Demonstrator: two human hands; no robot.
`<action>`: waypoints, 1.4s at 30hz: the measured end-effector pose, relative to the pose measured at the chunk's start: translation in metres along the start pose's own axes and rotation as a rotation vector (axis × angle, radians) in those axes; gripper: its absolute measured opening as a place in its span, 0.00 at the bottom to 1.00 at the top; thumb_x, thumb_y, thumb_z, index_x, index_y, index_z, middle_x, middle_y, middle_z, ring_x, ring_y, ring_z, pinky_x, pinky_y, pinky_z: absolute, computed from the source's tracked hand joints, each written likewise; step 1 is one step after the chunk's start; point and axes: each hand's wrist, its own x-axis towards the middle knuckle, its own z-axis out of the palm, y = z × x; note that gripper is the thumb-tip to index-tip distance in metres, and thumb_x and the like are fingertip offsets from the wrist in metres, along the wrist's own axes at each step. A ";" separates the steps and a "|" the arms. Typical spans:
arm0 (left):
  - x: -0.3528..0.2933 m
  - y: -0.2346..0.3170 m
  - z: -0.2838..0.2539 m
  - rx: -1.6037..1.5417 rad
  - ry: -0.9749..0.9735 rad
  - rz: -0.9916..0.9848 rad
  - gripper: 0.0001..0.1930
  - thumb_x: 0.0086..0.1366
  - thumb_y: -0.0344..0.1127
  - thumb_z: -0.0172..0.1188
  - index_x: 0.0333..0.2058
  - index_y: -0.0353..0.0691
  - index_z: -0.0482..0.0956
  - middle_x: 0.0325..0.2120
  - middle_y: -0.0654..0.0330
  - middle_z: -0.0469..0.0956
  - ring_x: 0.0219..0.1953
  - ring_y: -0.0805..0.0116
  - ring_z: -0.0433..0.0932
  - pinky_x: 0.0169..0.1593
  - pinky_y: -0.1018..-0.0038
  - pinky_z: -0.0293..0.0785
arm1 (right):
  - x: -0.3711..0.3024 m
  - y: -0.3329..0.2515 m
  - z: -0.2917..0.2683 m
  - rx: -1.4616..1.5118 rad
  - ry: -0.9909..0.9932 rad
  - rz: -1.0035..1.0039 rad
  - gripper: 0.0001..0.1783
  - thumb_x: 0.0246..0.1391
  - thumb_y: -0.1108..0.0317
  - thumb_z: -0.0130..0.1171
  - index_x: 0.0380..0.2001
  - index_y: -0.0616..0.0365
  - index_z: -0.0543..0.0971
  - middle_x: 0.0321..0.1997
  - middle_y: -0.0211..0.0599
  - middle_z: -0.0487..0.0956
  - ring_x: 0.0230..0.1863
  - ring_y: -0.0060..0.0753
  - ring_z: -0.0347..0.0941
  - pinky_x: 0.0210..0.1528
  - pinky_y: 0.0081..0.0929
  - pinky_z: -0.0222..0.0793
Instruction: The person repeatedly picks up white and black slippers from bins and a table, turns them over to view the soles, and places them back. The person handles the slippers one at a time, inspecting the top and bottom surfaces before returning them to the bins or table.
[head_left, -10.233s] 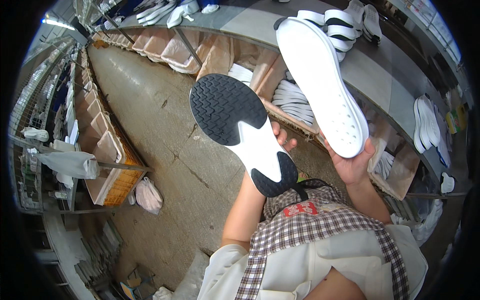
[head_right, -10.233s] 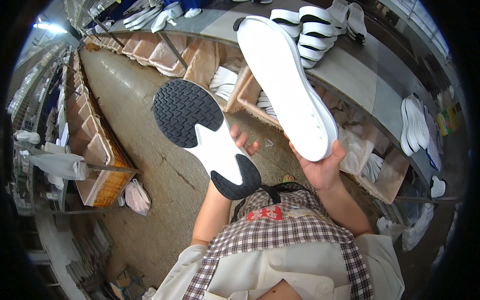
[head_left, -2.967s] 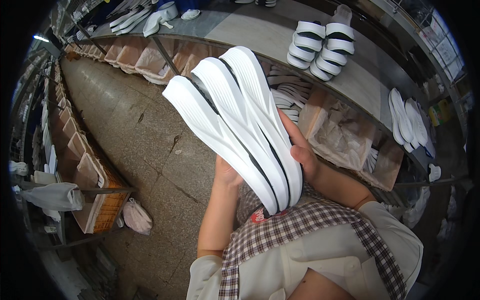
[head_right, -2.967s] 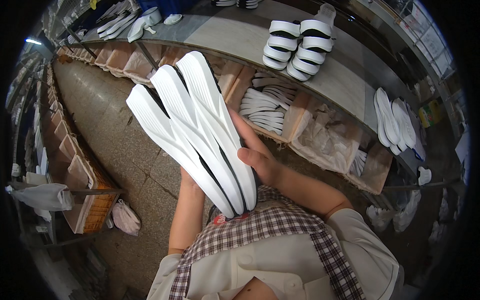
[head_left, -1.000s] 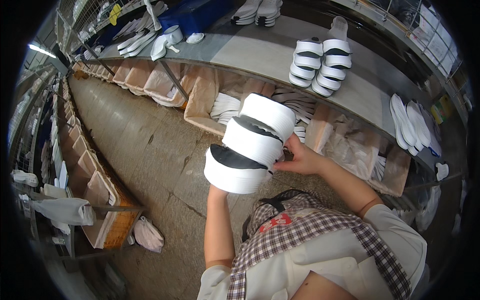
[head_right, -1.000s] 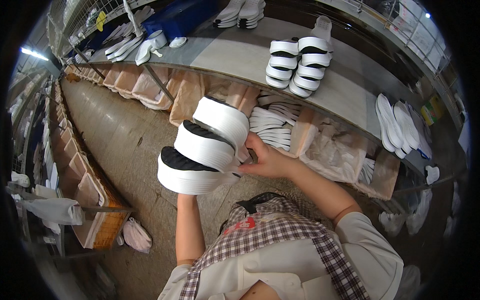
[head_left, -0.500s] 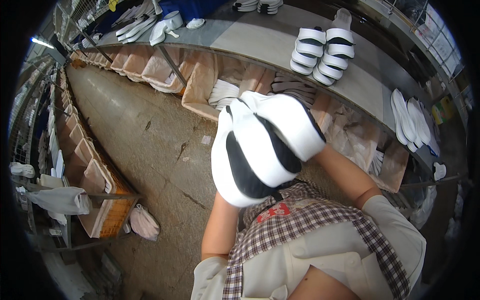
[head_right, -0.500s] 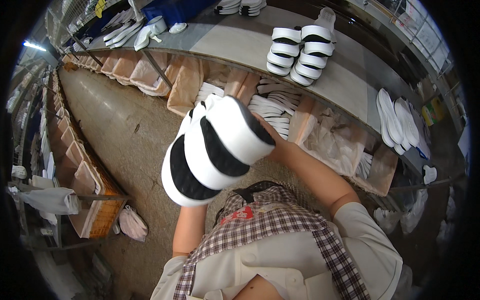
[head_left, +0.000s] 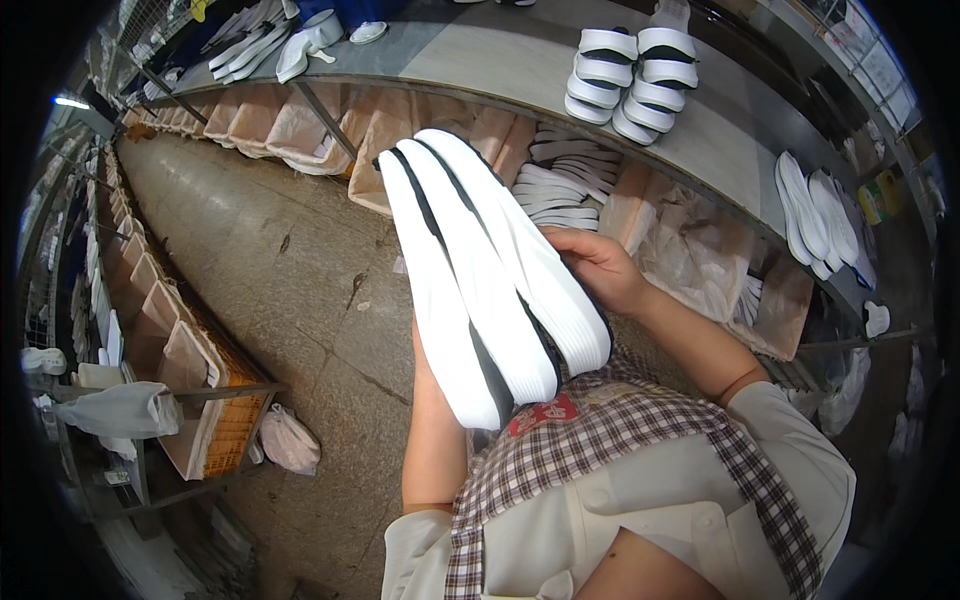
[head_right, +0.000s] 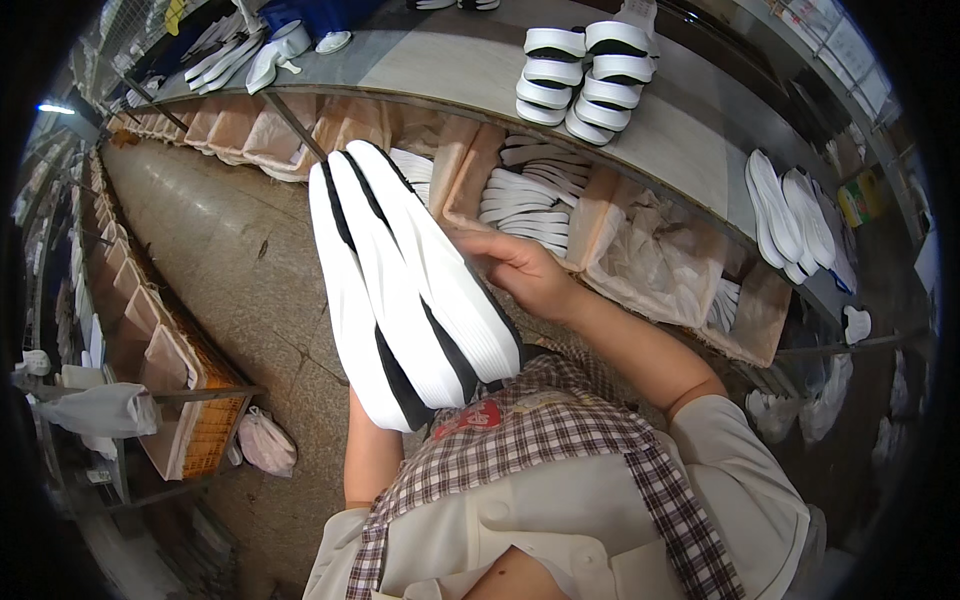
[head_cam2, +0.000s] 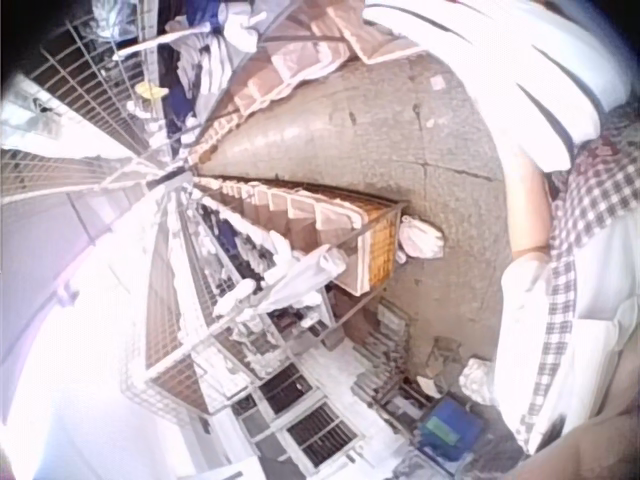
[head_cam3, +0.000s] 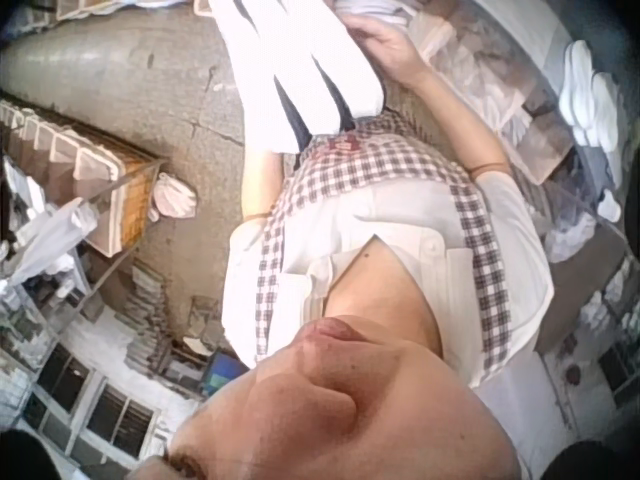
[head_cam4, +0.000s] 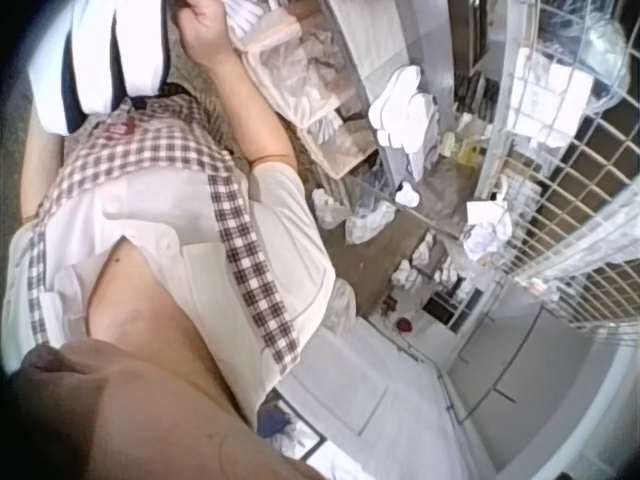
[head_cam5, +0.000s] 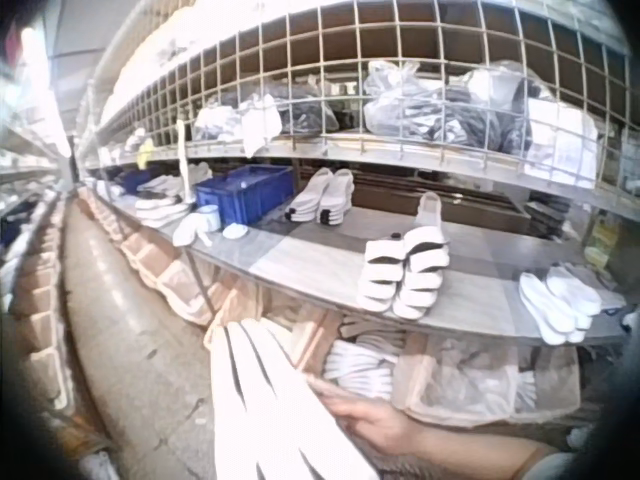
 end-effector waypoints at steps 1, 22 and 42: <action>0.000 0.001 0.004 -0.003 0.008 -0.007 0.21 0.67 0.42 0.47 0.52 0.31 0.67 0.43 0.48 0.76 0.41 0.62 0.79 0.42 0.71 0.80 | -0.002 0.000 0.001 0.048 0.003 0.011 0.29 0.48 0.87 0.39 0.55 0.62 0.69 0.59 0.41 0.69 0.61 0.33 0.64 0.63 0.31 0.58; 0.006 0.015 0.031 -0.029 -0.033 0.138 0.23 0.64 0.33 0.52 0.56 0.36 0.60 0.43 0.51 0.74 0.39 0.64 0.80 0.38 0.68 0.83 | -0.009 -0.004 0.016 0.474 0.073 0.042 0.22 0.58 0.65 0.45 0.50 0.69 0.70 0.61 0.48 0.66 0.60 0.36 0.63 0.63 0.33 0.54; 0.013 0.004 -0.006 0.009 -0.343 0.258 0.43 0.57 0.24 0.60 0.65 0.48 0.44 0.60 0.53 0.61 0.57 0.60 0.68 0.54 0.61 0.72 | -0.024 -0.006 0.022 0.418 -0.011 0.176 0.33 0.42 0.62 0.62 0.50 0.62 0.60 0.55 0.40 0.64 0.55 0.30 0.60 0.59 0.32 0.54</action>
